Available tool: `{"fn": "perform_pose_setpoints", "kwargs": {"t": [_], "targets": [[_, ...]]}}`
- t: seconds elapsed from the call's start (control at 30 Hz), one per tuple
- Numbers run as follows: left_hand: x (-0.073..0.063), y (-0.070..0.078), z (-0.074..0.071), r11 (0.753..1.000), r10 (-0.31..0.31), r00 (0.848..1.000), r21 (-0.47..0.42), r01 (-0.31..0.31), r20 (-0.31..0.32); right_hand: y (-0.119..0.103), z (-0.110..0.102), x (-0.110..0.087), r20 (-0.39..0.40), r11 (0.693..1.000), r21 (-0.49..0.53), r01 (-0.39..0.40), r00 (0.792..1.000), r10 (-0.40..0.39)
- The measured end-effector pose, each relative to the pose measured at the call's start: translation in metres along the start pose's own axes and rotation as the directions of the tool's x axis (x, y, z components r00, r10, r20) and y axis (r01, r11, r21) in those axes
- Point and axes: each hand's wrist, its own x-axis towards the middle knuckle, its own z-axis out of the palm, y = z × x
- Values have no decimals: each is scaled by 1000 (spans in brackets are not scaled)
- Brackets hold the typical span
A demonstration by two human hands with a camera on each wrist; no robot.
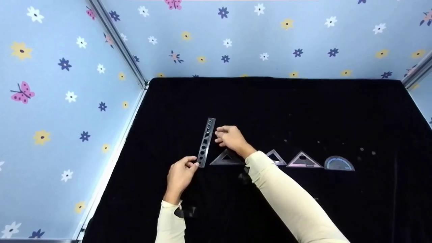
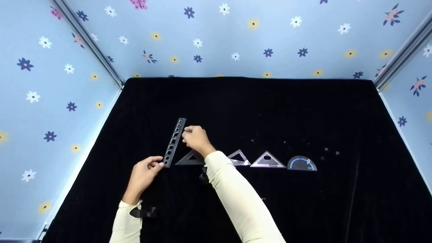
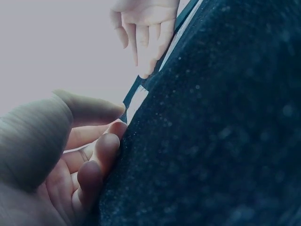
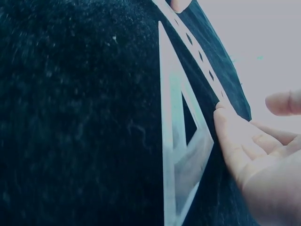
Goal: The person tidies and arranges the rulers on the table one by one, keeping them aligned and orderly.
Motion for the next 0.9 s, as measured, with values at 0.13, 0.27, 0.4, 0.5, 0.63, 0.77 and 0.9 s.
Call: {"fn": "perform_pose_setpoints", "kwargs": {"t": [0.13,0.27,0.4,0.5,0.63,0.77,0.9], "targets": [[1,0,1,1000,-10,1000,-17,10,0,-1,-11,-2,-7,1000,11,15,1000,-15],[2,-1,1,999,-13,1000,-39,13,0,-3,-25,-5,-16,999,21,29,999,-28],[4,-4,0,996,-20,1000,-84,20,-9,-5,-39,-12,-22,999,24,36,999,-35],[5,-5,2,987,-27,1000,-159,26,-9,-4,-53,-17,-34,999,19,48,998,-47],[6,-6,3,973,-29,1000,-230,29,3,-1,-70,-25,-62,998,16,56,997,-55],[6,-6,2,969,-33,999,-246,34,8,4,-85,-33,-78,998,20,52,996,-50],[7,-6,0,969,-36,999,-244,36,6,7,-98,-39,-84,998,23,60,995,-58]]}}
